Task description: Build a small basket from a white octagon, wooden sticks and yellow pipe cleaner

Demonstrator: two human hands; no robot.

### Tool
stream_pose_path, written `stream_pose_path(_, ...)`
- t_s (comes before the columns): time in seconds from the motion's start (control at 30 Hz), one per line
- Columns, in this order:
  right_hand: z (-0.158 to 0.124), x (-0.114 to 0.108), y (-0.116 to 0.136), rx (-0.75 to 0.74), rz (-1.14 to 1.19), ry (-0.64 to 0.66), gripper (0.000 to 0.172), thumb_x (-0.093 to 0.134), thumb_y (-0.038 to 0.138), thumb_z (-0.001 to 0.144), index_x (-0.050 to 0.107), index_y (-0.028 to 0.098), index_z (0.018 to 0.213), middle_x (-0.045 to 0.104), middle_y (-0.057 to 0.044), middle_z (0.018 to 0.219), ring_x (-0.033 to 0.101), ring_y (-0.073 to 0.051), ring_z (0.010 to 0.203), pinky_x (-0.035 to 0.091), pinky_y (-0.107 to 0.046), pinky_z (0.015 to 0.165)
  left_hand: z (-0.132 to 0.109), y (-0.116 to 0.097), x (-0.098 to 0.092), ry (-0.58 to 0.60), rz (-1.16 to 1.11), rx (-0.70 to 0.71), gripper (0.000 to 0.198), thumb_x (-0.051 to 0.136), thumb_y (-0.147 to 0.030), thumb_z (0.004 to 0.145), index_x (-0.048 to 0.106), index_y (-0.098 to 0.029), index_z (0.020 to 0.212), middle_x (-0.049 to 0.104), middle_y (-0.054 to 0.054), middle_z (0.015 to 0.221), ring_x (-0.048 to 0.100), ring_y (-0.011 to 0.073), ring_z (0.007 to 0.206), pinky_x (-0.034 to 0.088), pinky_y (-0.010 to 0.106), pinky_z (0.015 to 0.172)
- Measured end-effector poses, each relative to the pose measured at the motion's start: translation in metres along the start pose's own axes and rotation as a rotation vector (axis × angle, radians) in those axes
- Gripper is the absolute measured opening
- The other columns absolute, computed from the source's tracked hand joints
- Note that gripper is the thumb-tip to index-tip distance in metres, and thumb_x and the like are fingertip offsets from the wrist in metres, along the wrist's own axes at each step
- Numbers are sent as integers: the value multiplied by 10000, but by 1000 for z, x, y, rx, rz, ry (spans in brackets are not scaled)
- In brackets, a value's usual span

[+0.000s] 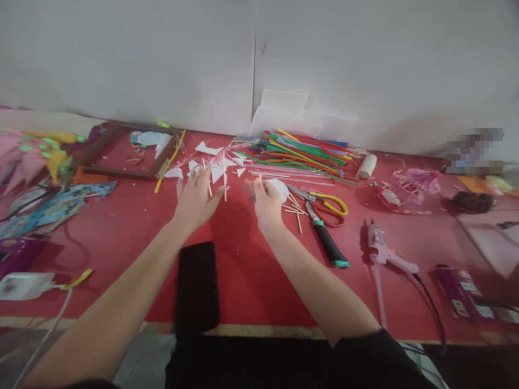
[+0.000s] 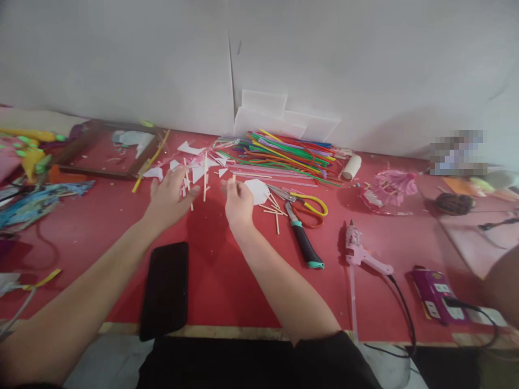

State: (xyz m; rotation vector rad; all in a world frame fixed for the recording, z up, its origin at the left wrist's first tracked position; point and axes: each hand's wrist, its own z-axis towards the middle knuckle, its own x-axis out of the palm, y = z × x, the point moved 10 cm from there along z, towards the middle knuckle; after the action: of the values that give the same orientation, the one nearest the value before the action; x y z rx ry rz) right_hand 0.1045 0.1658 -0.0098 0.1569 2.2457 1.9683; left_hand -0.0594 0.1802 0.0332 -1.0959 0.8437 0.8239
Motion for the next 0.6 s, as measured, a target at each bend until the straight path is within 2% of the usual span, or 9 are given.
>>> stream_pose_path(0.07,-12,-14,2,-102,-172,14,179,536,322,938,618,203,831,712,-116,1181,593,-268,1213,407,-471,1099,5,10,-18,-103,-82,-15,578,419,-486,958,458,-175,1445,510,193,1495,432,354,1415,252,611,1166)
stream_pose_path(0.17,-35,-30,-3,-204,-368,39,125,592,223,880,697,160,905,564,-161,1441,368,-316,1432,190,-503,1223,4,5,-33,-130,-179,52,494,467,-439,945,547,-165,1347,564,192,1441,469,335,1391,316,570,1153)
stream_pose_path(0.3,-48,-34,-1,-279,-355,17,567,596,377,890,525,115,1388,286,-159,1630,143,-297,1540,100,-529,1244,-17,-21,-48,-243,-417,79,488,453,-516,970,568,-204,1327,559,155,1454,474,303,1396,340,501,1167)
stream_pose_path(0.37,-38,-26,8,-244,-80,16,659,396,527,975,336,169,1525,225,-123,1656,172,-257,1540,178,-547,1225,-30,-45,-53,-355,-591,178,564,312,-577,1000,468,-248,1432,486,121,1525,436,270,1428,335,466,1180)
stream_pose_path(0.4,-30,-17,14,-219,-3,36,677,165,576,1007,255,189,1555,259,-129,1642,278,-251,1507,275,-570,1183,-32,-65,-49,-330,-626,301,659,242,-651,980,403,-255,1481,423,118,1572,372,281,1468,280,485,1209)
stream_pose_path(0.47,-12,2,34,-209,52,79,760,-36,613,979,247,208,1557,395,-140,1572,440,-259,1416,387,-577,1109,-28,-103,-21,-98,-505,559,952,291,-859,818,375,-216,1515,340,166,1616,263,379,1504,175,572,1224)
stream_pose_path(0.5,-4,12,44,-209,69,109,810,-17,673,957,344,210,1515,481,-139,1509,482,-283,1379,411,-587,1084,-18,-105,-7,-18,-431,569,1017,309,-886,784,376,-187,1519,343,191,1609,250,405,1503,134,605,1219)
stream_pose_path(0.57,7,29,64,-242,116,188,906,-70,729,916,428,209,1466,538,-114,1451,477,-283,1383,388,-583,1105,16,-72,3,-37,-336,292,938,254,-832,852,411,-175,1503,397,194,1580,266,388,1501,49,635,1208)
stream_pose_path(0.6,8,34,73,-283,122,205,883,-56,742,914,391,245,1491,531,-82,1456,457,-268,1400,360,-576,1129,30,-49,-1,-112,-332,109,853,238,-763,913,444,-160,1481,429,195,1560,285,363,1499,82,618,1210)
